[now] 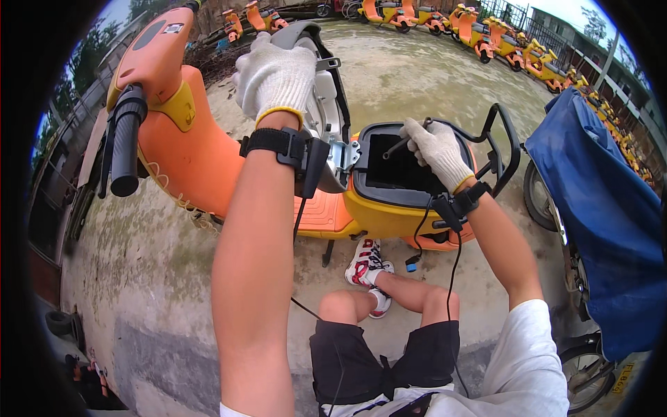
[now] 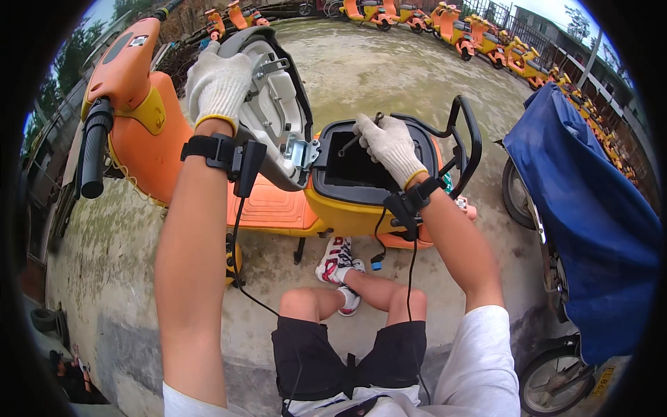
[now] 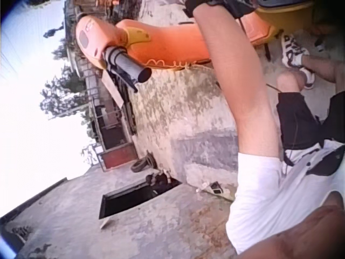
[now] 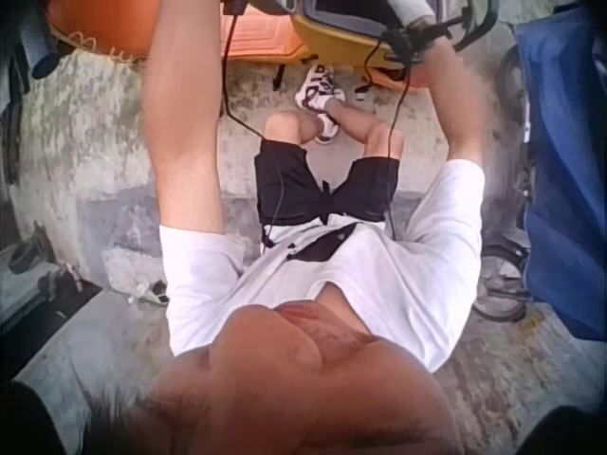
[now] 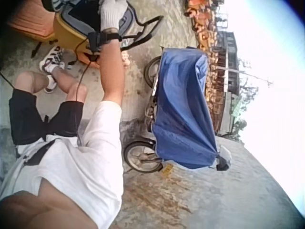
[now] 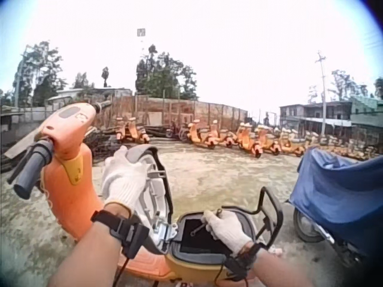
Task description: Replacing or maintaining internal components of an electric scooter under the seat assembly.
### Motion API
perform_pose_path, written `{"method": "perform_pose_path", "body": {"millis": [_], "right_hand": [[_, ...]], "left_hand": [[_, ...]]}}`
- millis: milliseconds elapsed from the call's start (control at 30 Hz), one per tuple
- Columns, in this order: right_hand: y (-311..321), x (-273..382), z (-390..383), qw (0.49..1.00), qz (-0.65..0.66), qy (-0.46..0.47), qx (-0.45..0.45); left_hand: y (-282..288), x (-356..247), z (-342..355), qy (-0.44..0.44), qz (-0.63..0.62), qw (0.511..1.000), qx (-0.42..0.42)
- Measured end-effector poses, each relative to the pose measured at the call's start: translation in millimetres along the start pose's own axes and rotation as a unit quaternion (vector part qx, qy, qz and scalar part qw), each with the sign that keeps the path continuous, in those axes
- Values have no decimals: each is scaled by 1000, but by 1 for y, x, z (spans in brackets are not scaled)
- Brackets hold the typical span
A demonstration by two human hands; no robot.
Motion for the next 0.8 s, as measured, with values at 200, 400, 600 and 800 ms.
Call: {"method": "perform_pose_path", "body": {"millis": [200,400,600,800], "right_hand": [[-16,-46,-9,892,401,-192,80],[-55,-67,-44,810,516,-246,133],[-64,-63,-60,901,342,-227,138],[-69,-39,-35,988,74,-107,80]], "left_hand": [[-2,-2,-1,-11,14,1000,-4],[-12,-7,2,-48,33,998,-15],[-13,-4,3,-51,12,999,-4],[-11,-7,-4,-52,21,998,-9]]}}
Point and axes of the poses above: each hand's wrist, its own z-axis towards the middle knuckle, its own y-axis out of the back of the hand, x = y × z, the point moved 3 cm from there along z, towards the middle knuckle, and after that the axes turned 6 degrees about -x, right-handed, at the moved point
